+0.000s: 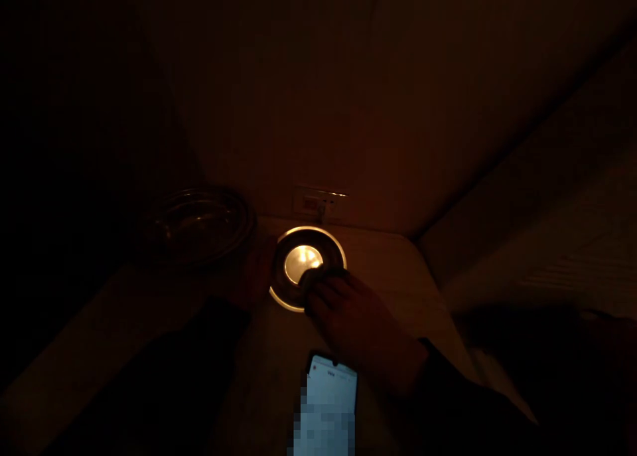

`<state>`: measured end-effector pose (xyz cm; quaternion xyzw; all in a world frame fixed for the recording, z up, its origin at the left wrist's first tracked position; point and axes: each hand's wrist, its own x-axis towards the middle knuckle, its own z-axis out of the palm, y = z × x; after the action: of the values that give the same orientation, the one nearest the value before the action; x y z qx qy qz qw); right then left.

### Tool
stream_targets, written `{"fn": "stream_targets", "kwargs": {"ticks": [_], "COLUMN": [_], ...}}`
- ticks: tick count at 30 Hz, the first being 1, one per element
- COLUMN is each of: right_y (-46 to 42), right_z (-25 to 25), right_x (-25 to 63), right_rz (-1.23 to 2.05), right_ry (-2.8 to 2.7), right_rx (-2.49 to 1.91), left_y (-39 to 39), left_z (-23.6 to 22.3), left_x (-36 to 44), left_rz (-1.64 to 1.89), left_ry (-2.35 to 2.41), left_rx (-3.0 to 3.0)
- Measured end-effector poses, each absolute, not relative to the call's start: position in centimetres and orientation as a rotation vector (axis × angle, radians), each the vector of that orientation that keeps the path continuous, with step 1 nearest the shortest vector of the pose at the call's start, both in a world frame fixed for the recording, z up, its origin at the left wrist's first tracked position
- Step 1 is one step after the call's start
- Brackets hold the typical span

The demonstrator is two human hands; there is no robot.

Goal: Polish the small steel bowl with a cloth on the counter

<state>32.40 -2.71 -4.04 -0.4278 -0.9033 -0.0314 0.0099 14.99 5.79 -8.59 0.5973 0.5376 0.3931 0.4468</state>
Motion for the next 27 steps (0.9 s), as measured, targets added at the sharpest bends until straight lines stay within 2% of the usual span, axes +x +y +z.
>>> {"fn": "stream_targets", "kwargs": {"ticks": [4,11,20,27], "right_y": [-3.1,-1.8,-2.3,-0.9], "right_z": [-4.4,-4.1,-3.9,-4.7], "right_x": [33.1,29.5,29.0,28.9], "right_rz": [-0.097,0.376,0.16,0.206], "right_ry": [-2.806,-2.736,-2.76,-2.707], "right_rx": [-1.309,-1.226,-1.507,-1.358], "left_y": [5.9,5.5,5.3,5.6], "left_z": [-8.9,-8.6,-8.5,-8.6], "left_x": [15.1,15.3,15.0,15.1], "left_rz": [1.0,0.988,0.938,0.97], "left_ry": [1.38,1.41,1.389,1.373], "left_rx": [1.477,1.476,1.516,1.496]}}
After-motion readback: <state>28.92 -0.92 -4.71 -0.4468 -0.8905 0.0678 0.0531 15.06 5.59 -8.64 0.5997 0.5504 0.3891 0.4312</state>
